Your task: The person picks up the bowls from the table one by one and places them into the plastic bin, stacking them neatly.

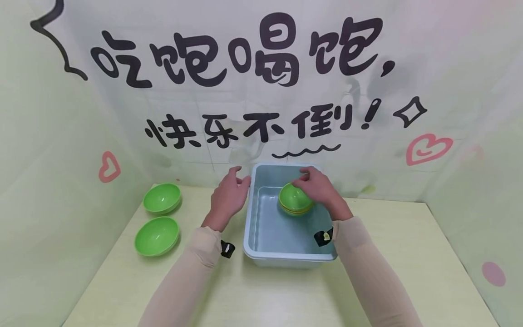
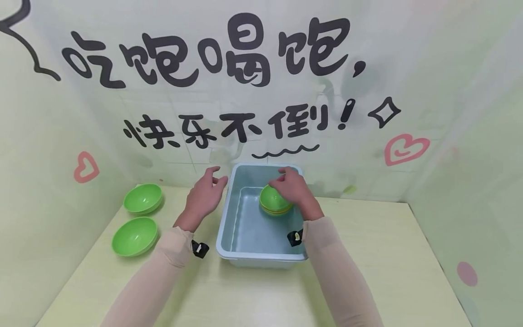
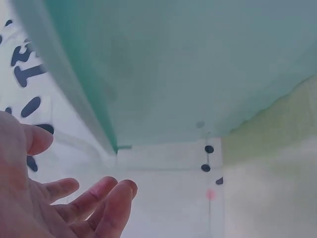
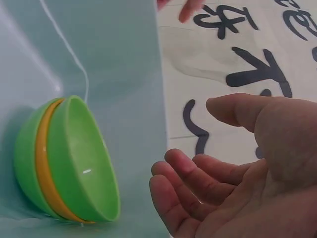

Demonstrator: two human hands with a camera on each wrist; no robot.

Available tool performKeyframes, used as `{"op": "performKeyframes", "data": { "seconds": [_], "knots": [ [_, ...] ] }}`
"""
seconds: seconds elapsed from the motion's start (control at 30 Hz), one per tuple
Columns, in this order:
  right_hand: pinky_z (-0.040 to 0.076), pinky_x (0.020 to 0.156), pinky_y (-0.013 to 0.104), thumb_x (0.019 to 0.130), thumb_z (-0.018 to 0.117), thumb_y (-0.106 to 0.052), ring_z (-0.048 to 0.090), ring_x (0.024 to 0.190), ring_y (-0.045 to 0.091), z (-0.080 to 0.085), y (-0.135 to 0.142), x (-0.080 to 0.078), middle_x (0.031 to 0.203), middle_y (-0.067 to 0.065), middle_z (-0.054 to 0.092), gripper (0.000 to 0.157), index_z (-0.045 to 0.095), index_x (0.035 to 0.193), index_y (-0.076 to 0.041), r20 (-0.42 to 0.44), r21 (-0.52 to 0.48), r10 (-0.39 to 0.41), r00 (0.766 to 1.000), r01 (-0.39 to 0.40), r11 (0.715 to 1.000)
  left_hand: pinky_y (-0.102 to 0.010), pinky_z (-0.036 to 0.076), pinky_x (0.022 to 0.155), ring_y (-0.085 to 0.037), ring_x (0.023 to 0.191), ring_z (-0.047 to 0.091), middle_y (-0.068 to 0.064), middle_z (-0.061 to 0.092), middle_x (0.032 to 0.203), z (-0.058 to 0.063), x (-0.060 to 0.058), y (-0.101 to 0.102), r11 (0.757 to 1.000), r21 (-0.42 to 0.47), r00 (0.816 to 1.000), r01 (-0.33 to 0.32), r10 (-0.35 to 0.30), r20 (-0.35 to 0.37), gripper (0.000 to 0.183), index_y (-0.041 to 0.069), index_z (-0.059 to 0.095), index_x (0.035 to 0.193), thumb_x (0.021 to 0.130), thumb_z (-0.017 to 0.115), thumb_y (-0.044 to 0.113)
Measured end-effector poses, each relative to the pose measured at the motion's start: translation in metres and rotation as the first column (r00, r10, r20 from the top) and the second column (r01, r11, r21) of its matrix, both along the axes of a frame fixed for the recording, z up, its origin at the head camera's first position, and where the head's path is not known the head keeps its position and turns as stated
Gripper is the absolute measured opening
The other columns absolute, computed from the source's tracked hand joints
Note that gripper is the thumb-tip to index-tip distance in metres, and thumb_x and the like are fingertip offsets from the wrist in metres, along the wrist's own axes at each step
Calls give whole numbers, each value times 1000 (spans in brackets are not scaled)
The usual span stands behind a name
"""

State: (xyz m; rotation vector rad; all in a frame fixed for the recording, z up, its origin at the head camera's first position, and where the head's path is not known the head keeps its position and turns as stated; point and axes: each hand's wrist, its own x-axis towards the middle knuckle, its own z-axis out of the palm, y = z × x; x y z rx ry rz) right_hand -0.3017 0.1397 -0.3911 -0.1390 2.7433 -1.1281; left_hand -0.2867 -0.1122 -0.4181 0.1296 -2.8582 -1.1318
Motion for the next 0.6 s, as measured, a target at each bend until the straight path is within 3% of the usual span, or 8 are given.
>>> {"op": "performKeyframes", "data": {
  "seconds": [0.3,0.43,0.6],
  "knots": [
    [46,109,51,98,61,-37,54,128,36,23,17,9,143,20,54,73,33,156,-3,50,-70,-38,998,41,997,-55,49,92,-33,116,64,-6,65,133,5,18,-27,999,-34,999,5,-7,-45,64,20,38,156,101,40,52],
    [44,110,54,98,61,-38,50,130,39,25,28,10,148,22,48,76,29,158,-4,65,-53,-36,997,40,998,-54,50,88,-35,116,63,-9,64,134,6,26,-39,996,-87,997,2,-8,-77,62,20,39,156,102,40,50],
    [45,109,56,97,62,-36,50,130,42,20,43,12,150,27,44,78,28,158,-1,62,-18,-17,998,18,1000,-43,49,76,-32,103,64,-9,64,127,4,33,-52,995,-100,996,-16,7,-91,60,19,40,155,102,41,48]
  ]
}}
